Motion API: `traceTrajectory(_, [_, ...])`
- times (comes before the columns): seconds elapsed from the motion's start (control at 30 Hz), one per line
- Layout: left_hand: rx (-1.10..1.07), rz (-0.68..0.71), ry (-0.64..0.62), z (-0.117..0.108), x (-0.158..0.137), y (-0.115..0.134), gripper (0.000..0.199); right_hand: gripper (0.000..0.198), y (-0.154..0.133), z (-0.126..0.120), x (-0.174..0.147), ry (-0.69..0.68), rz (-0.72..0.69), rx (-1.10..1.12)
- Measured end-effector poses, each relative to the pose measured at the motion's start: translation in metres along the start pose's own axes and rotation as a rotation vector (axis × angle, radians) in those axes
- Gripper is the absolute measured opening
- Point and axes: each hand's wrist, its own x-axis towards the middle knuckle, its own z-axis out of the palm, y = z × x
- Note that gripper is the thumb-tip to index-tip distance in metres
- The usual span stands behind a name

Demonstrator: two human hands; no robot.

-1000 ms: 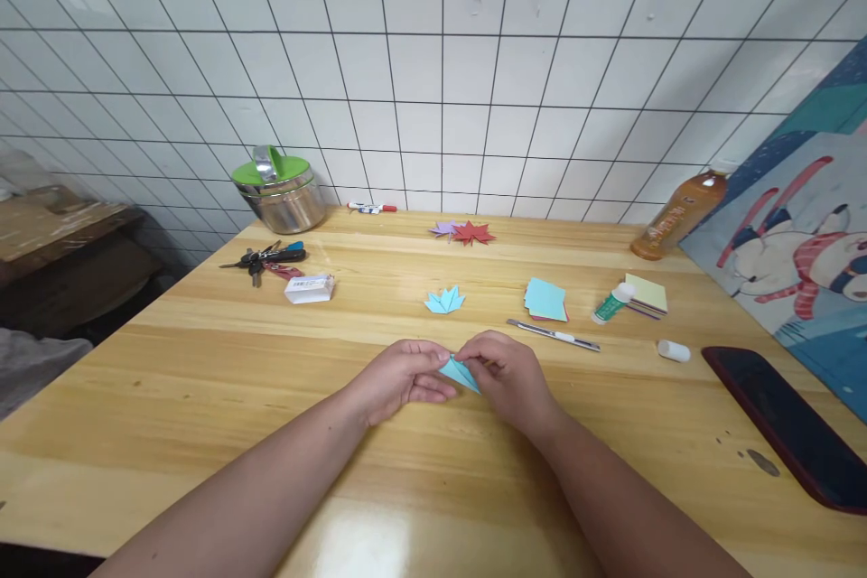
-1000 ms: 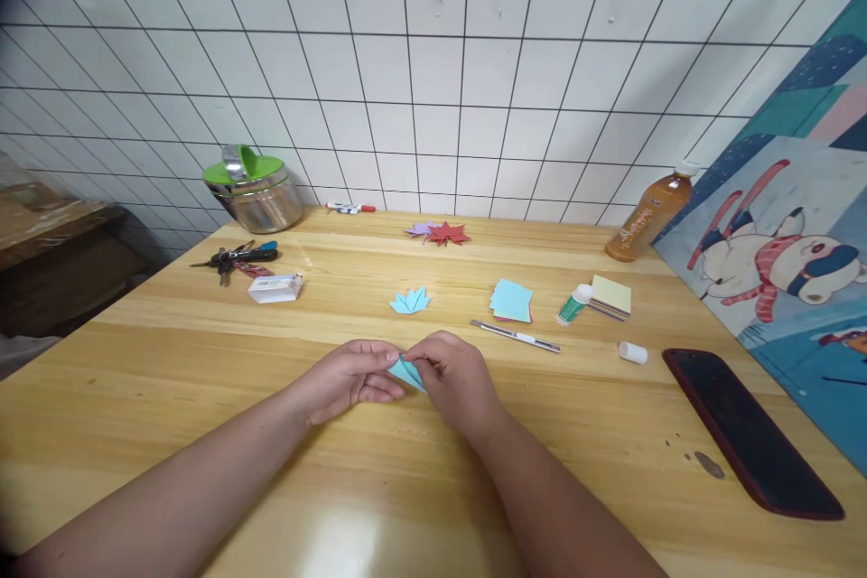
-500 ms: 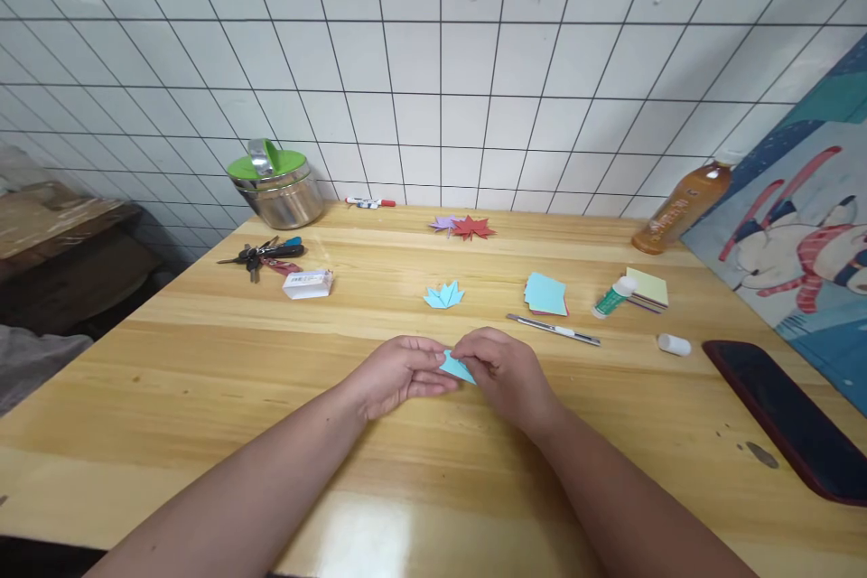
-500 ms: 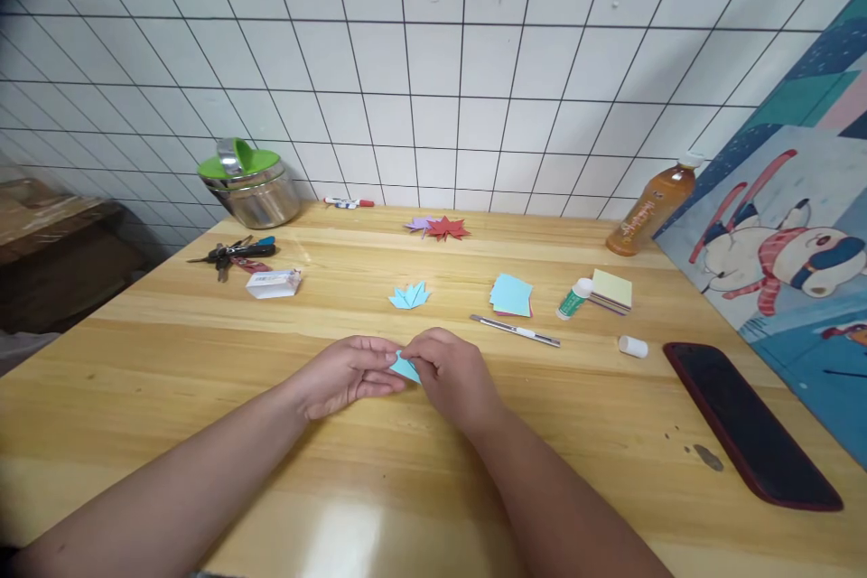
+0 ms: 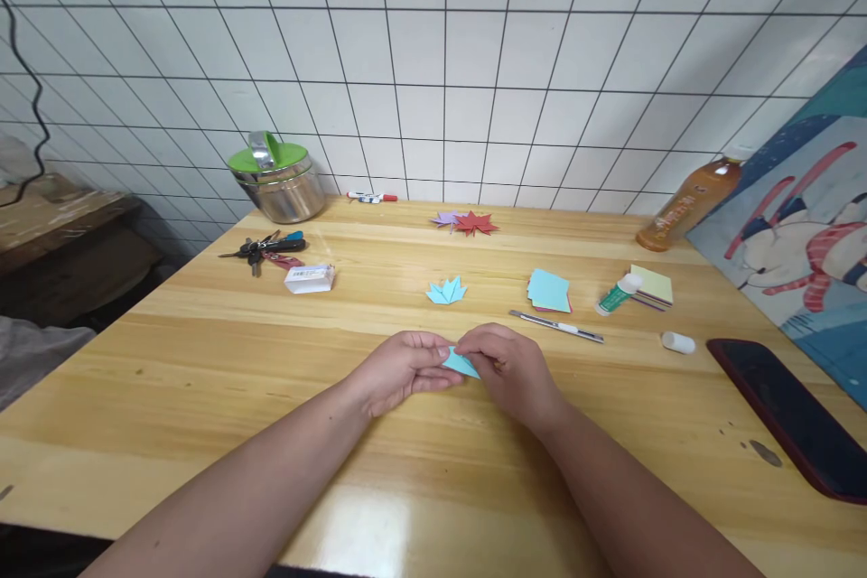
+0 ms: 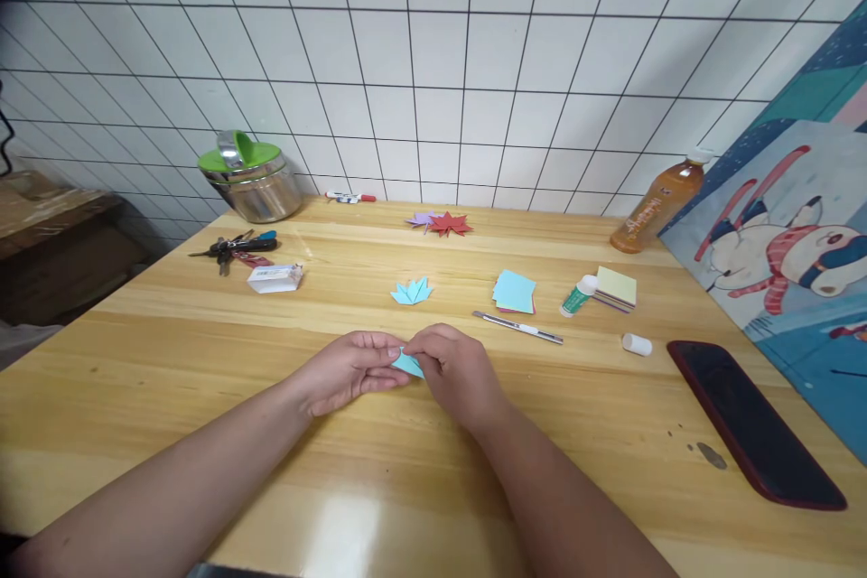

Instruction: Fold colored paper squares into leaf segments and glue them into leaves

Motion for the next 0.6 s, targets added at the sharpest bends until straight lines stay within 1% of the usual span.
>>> traceTrajectory(0.13, [-0.011,-0.012,0.012,0.0007,0.0004,0.0008,0.023,0.022,0.0015,-0.0002,-0.0009,-0.006,-0.021,-0.011])
traceTrajectory(0.3, [0.002,-0.013,-0.001,0.0007,0.0005,0.0011,0.03,0.023,0.0034,0.0003,-0.0013,-0.012,-0.027,-0.013])
traceTrajectory(0.47, [0.044,0.002,0.031,0.0021,0.0003,0.0004,0.027,0.025,0.0014,0.0002,-0.0012,-0.031,-0.027,0.016])
traceTrajectory(0.53, [0.091,0.032,0.059,0.0038,0.001,0.0009,0.026,0.023,-0.0002,0.0,-0.0015,-0.027,0.013,0.039])
traceTrajectory(0.6, [0.186,0.118,0.111,0.0056,0.0021,0.0013,0.026,0.023,-0.0013,-0.0001,-0.0015,-0.005,0.136,0.121])
